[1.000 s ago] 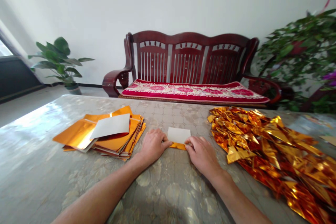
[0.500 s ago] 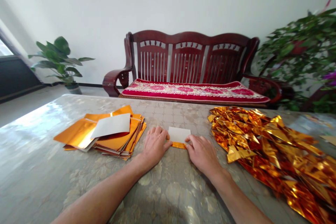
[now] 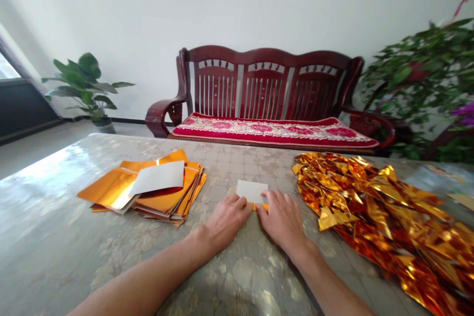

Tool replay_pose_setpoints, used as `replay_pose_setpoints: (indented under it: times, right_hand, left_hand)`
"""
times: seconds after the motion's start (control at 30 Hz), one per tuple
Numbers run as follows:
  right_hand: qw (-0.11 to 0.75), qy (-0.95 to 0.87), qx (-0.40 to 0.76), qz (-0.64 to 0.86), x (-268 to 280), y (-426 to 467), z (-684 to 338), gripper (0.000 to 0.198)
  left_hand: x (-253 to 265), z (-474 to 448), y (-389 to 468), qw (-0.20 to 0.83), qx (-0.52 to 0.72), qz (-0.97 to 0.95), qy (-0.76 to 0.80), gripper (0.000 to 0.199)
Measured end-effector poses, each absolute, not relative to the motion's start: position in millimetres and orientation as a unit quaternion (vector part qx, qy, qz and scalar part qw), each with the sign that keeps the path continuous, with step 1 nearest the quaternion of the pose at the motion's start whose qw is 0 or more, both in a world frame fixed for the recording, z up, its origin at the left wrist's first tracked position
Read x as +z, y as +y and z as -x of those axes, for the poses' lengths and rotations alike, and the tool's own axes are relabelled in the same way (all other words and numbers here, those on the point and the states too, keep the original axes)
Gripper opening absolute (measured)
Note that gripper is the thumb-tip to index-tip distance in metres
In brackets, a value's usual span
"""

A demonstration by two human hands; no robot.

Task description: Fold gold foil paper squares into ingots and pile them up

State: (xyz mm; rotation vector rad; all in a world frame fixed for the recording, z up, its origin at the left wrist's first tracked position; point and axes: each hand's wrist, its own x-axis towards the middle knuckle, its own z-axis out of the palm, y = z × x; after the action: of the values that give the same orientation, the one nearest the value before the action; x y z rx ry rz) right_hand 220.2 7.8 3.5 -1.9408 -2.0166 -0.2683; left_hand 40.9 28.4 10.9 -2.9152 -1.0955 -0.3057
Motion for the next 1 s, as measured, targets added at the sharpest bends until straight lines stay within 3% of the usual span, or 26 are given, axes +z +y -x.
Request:
replay_pose_setpoints:
  times: [0.13, 0.73, 1.0]
  right_hand:
    - [0.153, -0.701, -0.115, 0.687, 4, 7, -214, 0.031]
    - [0.13, -0.69, -0.129, 0.701, -7, 8, -240, 0.028]
    - [0.199, -0.778, -0.053, 0.594, 2, 8, -247, 0.024]
  left_hand:
    - [10, -46, 25, 0.03, -0.074, 0.928, -0.365, 0.012]
    - [14, -36, 20, 0.083, -0.012, 0.903, -0.42, 0.017]
    - [14, -29, 22, 0.07, -0.037, 0.901, -0.426, 0.017]
